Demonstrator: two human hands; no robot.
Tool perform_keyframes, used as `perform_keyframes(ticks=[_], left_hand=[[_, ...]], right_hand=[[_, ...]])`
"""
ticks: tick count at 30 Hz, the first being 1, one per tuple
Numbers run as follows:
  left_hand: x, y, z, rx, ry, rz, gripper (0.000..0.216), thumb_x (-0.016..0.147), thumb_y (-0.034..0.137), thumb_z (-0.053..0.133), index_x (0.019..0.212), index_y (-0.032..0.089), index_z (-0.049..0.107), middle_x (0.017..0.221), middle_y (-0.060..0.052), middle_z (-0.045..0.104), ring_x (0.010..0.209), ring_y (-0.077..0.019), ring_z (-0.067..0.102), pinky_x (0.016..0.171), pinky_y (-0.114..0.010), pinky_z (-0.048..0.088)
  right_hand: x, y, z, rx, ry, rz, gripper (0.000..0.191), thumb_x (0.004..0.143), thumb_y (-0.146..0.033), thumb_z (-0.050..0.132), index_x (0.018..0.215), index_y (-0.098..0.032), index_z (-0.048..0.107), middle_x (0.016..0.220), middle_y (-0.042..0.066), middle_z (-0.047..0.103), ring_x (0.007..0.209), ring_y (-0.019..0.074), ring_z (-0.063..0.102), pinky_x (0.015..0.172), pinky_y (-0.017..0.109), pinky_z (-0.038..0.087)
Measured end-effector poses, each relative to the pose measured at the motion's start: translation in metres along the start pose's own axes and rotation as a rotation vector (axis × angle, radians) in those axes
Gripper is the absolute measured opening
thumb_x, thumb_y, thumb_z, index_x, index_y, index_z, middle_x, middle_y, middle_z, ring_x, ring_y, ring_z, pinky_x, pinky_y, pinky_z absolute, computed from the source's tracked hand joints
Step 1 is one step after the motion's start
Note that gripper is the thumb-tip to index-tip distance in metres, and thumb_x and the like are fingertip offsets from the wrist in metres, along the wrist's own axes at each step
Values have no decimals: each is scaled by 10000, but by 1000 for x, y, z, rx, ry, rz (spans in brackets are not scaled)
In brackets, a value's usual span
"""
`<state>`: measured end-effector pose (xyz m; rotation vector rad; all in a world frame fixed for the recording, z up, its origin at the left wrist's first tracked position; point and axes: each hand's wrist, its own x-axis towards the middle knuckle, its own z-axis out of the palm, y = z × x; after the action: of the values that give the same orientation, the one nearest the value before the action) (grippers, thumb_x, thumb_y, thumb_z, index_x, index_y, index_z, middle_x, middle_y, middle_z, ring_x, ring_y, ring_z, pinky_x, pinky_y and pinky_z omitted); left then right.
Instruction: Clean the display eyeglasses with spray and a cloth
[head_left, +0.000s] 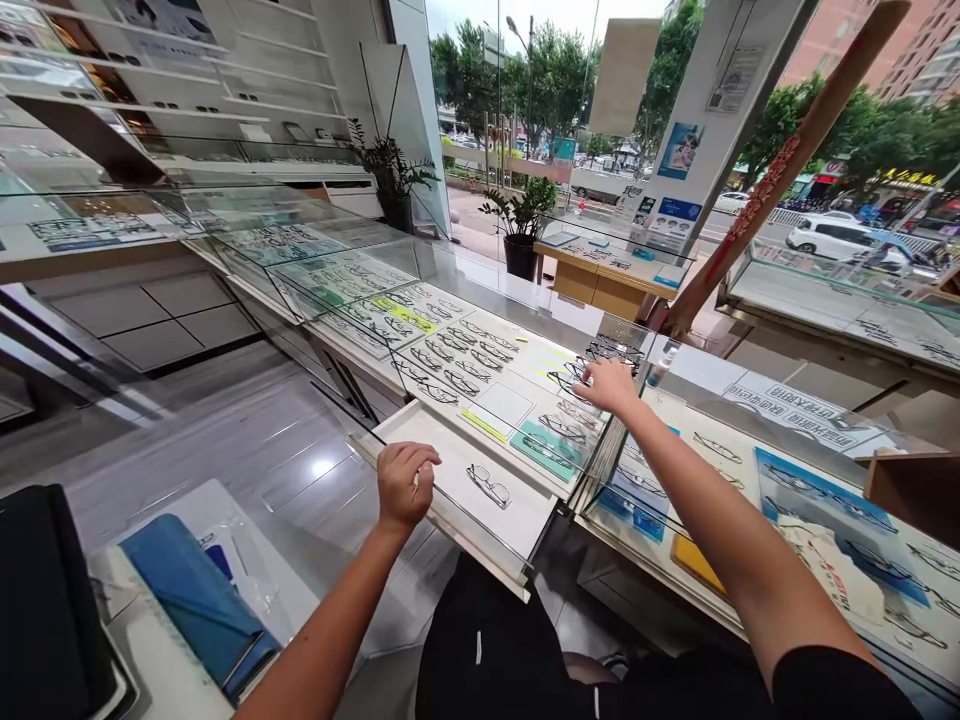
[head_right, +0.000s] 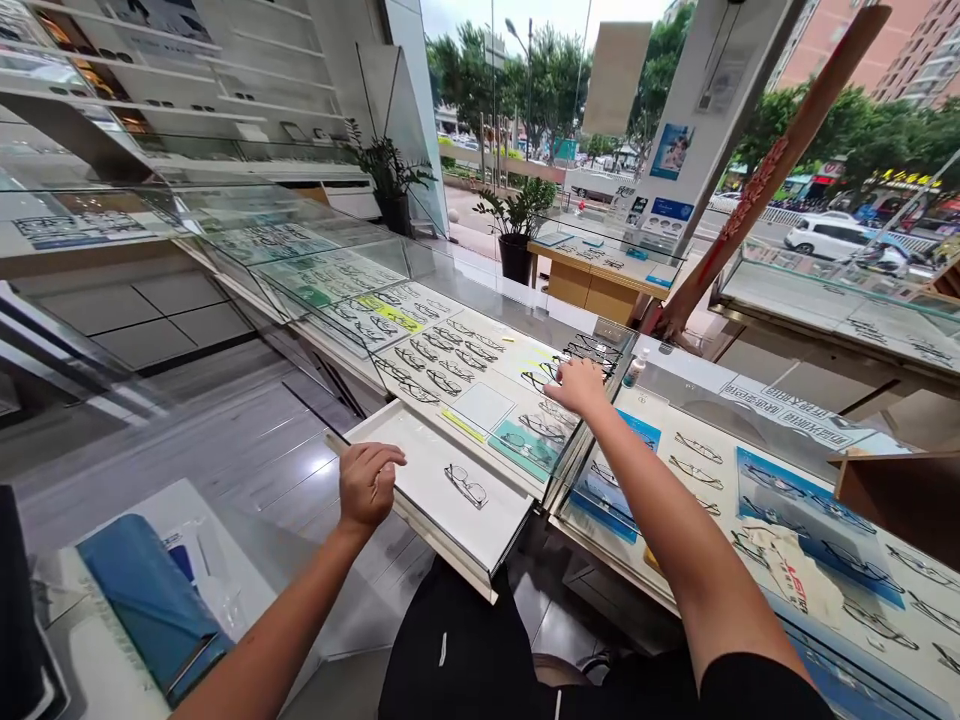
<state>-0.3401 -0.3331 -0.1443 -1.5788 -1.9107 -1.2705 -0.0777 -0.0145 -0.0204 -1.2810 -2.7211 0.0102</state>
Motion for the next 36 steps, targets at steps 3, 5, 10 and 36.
perform_keyframes(ticks=[3,5,10,36], left_hand=[[-3,-3,3,-11,25,25,298,995,279,453,801,243,676,889,-65,769,905,-286,649,931,-500,438],[-4,-5,4,-23,33,39,303,1000,276,447,800,241,672,885,-70,765,902,-285,646,926,-501,438],[-6,-7,6,-42,76,64,303,1010,272,439,811,241,665,875,-80,754,890,-287,634,909,-502,439],[68,24,-40,-80,-222,-379,384,1055,402,407,869,245,704,931,-25,763,896,-236,682,780,-381,490]], right_hand=[[5,-5,2,19,4,33,294,936,-500,647,974,-222,736,1167,123,695,1131,327,561,985,451,396],[8,-8,3,30,6,43,245,923,-459,660,960,-229,737,1169,113,690,1136,318,556,993,444,391],[9,-11,5,38,3,106,234,885,-451,693,936,-226,738,1167,119,670,1147,329,544,998,458,380],[-70,-117,-22,642,-111,-182,111,805,-225,675,706,-225,624,955,23,703,982,224,620,844,318,430]])
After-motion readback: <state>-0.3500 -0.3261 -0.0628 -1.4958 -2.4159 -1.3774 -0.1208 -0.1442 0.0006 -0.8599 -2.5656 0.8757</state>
